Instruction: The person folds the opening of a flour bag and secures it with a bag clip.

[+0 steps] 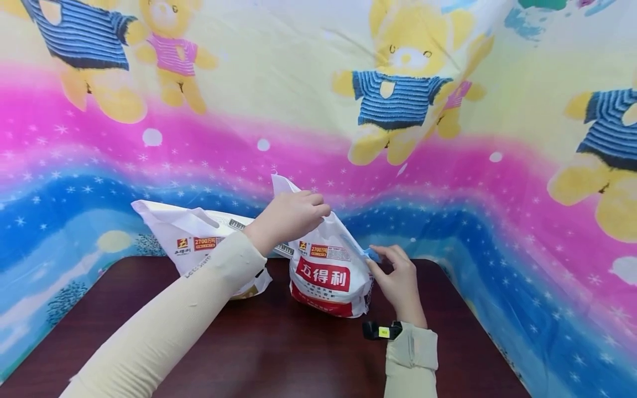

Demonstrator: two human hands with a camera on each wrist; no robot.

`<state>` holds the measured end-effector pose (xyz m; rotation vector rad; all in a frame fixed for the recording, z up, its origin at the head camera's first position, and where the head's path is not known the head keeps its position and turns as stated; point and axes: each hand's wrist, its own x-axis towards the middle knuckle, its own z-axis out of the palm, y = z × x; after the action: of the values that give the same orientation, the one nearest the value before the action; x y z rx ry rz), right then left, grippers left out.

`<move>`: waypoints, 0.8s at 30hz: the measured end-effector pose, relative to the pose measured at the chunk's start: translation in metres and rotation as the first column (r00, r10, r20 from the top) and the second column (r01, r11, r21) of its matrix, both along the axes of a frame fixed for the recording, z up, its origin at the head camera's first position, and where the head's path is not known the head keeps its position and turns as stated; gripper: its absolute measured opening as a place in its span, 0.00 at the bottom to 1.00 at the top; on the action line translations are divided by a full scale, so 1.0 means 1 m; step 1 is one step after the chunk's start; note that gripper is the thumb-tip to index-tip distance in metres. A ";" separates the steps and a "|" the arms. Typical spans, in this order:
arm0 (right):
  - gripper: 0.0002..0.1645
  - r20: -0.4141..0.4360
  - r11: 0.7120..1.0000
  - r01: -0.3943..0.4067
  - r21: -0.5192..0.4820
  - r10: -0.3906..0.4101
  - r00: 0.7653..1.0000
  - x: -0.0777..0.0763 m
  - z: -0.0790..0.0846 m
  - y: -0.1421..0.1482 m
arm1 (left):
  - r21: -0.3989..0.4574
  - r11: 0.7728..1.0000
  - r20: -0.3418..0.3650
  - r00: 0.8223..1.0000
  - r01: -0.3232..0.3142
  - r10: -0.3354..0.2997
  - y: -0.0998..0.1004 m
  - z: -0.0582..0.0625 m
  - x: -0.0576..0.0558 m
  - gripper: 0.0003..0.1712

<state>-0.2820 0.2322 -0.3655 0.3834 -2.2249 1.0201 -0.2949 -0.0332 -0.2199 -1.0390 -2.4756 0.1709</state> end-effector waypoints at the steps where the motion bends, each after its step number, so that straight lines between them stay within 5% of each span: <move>1: 0.20 0.000 1.000 0.005 0.002 -0.005 1.000 -0.001 0.000 0.000 | 0.007 1.000 -0.026 1.000 0.013 -0.013 -0.001 -0.002 0.000 0.22; 9: 0.20 -0.038 1.000 0.020 0.013 -0.019 0.999 -0.007 0.001 0.002 | 0.124 0.988 -0.151 0.986 0.094 -0.075 -0.019 -0.023 0.002 0.20; 17: 0.21 -0.022 0.996 0.027 0.086 -0.026 0.999 -0.009 -0.002 0.005 | 0.256 0.964 -0.253 0.968 0.072 -0.005 -0.043 -0.051 0.012 0.20; 24: 0.25 0.031 0.985 0.029 0.172 -0.035 0.999 -0.008 -0.006 0.011 | 0.336 0.941 -0.259 0.965 0.050 0.042 -0.069 -0.071 0.030 0.20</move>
<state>-0.2895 0.2435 -0.3711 0.4073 -2.3500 0.8261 -0.2646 -0.1019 -0.2909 -0.8151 -2.1628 -0.1132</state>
